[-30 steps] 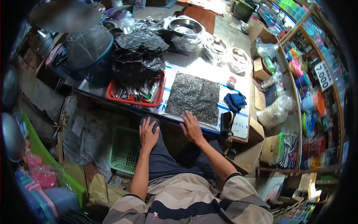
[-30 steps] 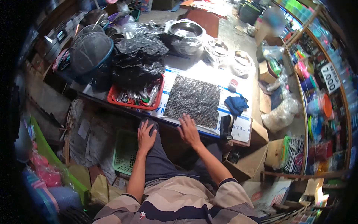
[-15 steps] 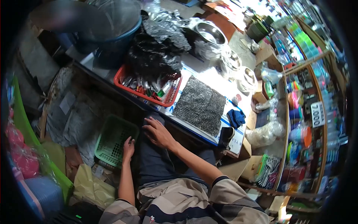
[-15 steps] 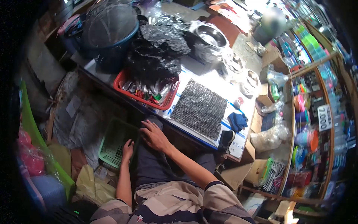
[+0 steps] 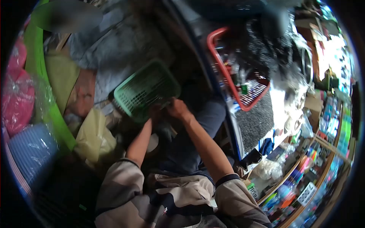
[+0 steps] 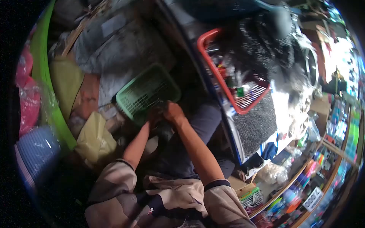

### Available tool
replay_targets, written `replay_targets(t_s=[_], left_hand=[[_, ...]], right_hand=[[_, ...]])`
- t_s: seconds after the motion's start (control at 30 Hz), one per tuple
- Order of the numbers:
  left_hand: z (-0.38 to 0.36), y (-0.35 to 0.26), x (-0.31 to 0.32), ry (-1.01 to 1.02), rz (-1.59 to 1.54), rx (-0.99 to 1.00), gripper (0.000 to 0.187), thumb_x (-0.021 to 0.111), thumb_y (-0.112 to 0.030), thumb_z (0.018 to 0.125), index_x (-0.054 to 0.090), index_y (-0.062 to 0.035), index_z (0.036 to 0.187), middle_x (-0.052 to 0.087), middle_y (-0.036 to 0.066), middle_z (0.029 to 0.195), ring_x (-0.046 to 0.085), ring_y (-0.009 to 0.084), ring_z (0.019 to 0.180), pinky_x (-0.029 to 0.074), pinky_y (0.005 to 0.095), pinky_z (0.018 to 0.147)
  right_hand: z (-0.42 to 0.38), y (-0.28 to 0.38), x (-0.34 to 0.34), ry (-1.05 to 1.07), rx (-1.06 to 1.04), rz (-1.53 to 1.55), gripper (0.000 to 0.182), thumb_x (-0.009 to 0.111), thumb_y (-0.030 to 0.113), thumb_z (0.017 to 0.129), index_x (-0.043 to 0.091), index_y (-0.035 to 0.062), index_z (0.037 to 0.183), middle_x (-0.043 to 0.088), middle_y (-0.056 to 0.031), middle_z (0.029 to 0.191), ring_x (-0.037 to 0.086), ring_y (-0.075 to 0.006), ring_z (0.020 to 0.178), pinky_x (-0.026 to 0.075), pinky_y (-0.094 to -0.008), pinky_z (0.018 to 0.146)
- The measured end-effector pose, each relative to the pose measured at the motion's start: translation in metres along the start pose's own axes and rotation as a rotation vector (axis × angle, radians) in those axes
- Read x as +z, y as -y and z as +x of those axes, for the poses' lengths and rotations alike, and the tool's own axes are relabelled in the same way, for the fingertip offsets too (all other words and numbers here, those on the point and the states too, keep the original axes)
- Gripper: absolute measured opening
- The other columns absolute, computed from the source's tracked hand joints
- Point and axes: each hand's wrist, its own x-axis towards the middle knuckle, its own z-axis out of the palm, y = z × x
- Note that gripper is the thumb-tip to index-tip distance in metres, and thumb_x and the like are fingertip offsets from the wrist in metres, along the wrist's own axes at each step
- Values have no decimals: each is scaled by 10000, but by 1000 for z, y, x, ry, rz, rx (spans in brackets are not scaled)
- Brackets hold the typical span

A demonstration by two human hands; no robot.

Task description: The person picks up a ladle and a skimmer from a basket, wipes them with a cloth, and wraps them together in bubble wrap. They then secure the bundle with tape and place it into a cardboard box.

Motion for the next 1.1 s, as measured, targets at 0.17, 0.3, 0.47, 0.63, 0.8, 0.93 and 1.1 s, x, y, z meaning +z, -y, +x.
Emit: replay_targets(t_s=[0.17, 0.3, 0.47, 0.63, 0.8, 0.93, 1.1], left_hand=[[26, -24, -13, 103, -133, -824, 180, 679, -181, 935, 805, -116, 1047, 772, 160, 948, 763, 334, 882, 629, 445, 804], [26, 7, -1, 489, 606, -361, 185, 678, -175, 894, 806, -96, 1002, 766, 228, 983, 766, 399, 893, 620, 516, 772], [15, 64, 28, 365, 485, -501, 154, 686, -178, 890, 798, -84, 937, 760, 219, 961, 757, 420, 912, 610, 529, 815], [53, 68, 38, 277, 42, -929, 375, 701, -230, 933, 708, -127, 1293, 702, 250, 1220, 685, 437, 1168, 588, 530, 939], [51, 100, 79, 201, 151, -682, 528, 723, -228, 908, 633, -172, 1425, 578, 235, 1435, 546, 402, 1379, 569, 511, 1030], [118, 4, 49, 576, 749, -646, 453, 674, -219, 939, 678, -171, 1389, 591, 186, 1408, 551, 405, 1355, 535, 524, 1078], [144, -13, 34, 641, 776, -649, 313, 661, -173, 944, 757, -149, 1242, 623, 146, 1359, 573, 362, 1337, 533, 505, 1074]], right_hand=[[24, -24, 26, 226, 178, -164, 440, 681, 353, 968, 715, 69, 1303, 734, -269, 1241, 681, -451, 1216, 560, -529, 1010], [50, -31, 32, 142, 121, 58, 443, 682, 370, 965, 725, 78, 1295, 738, -284, 1218, 685, -454, 1211, 555, -525, 1021], [71, -20, 28, 133, 294, 88, 421, 683, 388, 970, 740, 91, 1262, 748, -276, 1190, 689, -458, 1197, 548, -525, 1032], [78, -12, 37, 194, 253, 66, 468, 679, 431, 975, 701, 112, 1317, 755, -263, 1177, 693, -462, 1185, 546, -545, 1022], [71, 4, 38, 202, 257, -114, 481, 675, 450, 975, 693, 126, 1330, 760, -280, 1118, 719, -469, 1114, 566, -550, 997], [71, -3, 52, 138, 228, -234, 501, 646, 487, 980, 709, 92, 1281, 757, -308, 1058, 747, -458, 1031, 595, -557, 939], [76, 5, 49, 104, 206, -292, 489, 657, 492, 975, 720, 63, 1202, 761, -300, 1040, 763, -447, 985, 621, -546, 881]])
